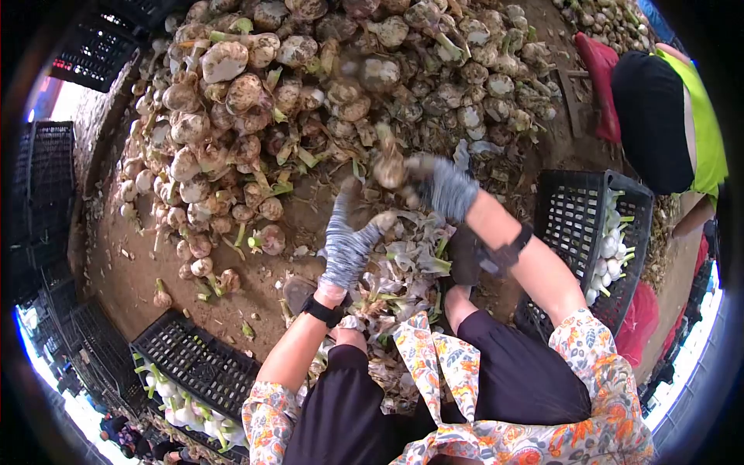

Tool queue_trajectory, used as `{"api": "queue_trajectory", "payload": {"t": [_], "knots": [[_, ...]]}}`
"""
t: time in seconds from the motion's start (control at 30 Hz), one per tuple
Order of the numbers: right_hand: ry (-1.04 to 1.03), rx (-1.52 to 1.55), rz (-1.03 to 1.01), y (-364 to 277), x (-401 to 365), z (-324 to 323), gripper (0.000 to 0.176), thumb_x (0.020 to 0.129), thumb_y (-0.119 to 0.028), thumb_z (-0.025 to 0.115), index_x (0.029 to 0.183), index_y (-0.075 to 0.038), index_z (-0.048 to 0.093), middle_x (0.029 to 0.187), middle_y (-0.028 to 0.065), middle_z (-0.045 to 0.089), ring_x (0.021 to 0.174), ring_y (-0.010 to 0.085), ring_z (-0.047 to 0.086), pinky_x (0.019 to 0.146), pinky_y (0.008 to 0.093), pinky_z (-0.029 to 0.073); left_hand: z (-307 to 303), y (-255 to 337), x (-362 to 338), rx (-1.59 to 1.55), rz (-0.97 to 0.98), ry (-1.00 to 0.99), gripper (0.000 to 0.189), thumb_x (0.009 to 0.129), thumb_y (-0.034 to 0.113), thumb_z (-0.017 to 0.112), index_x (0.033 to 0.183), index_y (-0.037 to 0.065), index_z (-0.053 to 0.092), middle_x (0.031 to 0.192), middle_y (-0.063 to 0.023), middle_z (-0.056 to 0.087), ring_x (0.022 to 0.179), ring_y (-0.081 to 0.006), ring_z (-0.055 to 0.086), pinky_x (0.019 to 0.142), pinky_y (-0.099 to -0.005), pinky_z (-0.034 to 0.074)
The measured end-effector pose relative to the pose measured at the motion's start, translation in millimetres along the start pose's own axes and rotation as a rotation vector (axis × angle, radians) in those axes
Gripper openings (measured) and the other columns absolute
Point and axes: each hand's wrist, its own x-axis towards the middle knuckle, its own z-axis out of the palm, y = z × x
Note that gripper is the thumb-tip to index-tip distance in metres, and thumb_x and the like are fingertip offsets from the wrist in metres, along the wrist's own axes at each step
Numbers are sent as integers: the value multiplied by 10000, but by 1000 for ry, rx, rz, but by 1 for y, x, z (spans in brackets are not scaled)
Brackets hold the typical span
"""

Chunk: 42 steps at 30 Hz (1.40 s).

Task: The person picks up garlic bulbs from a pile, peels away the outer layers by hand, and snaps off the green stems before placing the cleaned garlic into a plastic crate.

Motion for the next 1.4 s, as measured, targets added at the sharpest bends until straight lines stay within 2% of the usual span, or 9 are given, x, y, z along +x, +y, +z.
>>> {"api": "queue_trajectory", "payload": {"t": [0.1,0.2,0.47,0.87,1.0,1.07,1.17,1.27,1.4], "knots": [[-32,211,212,35,-17,12,396,834,-291,616,1105,-8,559,998,93,620,825,176,615,714,302,529,14,25,1,-209,-147,-112,761,737,39,730,1357,0,291,1250,-121,459,1084,-178,498,922,-301,438],[202,-882,-349,20,-32,30,523,821,-340,641,1169,29,513,1028,129,623,937,193,593,846,307,464,16,27,-2,-79,-77,-95,730,726,39,737,1334,10,333,1222,-112,488,1078,-180,507,913,-307,446],[392,-759,-558,36,-32,31,493,807,-294,667,1146,29,514,995,139,627,906,182,582,820,308,464,19,37,-9,560,355,-93,709,617,100,800,1243,54,470,1175,-119,519,1055,-241,547,888,-328,465],[215,-683,-267,0,-66,50,331,840,-174,605,1076,54,561,906,84,645,819,121,574,750,288,480,-3,11,-7,180,153,-79,615,739,231,752,1239,14,466,1117,-85,579,972,-145,570,814,-279,496],[88,-847,-402,10,-69,46,310,816,-169,576,1063,17,582,866,68,643,779,114,574,738,277,480,7,54,-2,-545,-688,-24,515,866,522,471,1083,61,546,847,-87,630,646,-158,602,503,-242,486],[52,-868,-262,10,-72,54,305,813,-164,578,1061,14,580,874,80,641,800,134,585,755,287,481,-27,11,20,-1043,-1015,-772,533,857,540,463,932,35,617,695,-108,615,566,-212,599,477,-272,489],[16,-892,-326,16,-73,55,323,812,-143,580,1095,11,557,903,98,634,836,155,593,771,294,482,-19,-34,24,-544,-1068,7,566,882,543,423,969,21,623,766,-102,646,608,-210,621,517,-262,511],[234,-846,-375,27,-74,54,391,814,-130,571,1170,13,497,1000,121,614,910,171,584,807,304,473,-1,23,-4,52,-77,128,539,856,526,517,1047,30,608,961,-69,622,803,-165,598,687,-282,502],[246,-875,-560,39,-67,45,493,819,-126,580,1256,14,404,1135,144,557,1006,188,545,879,318,441,8,57,-19,636,356,-121,479,727,288,740,1101,37,578,932,-90,517,837,-208,506,767,-312,431]]}}
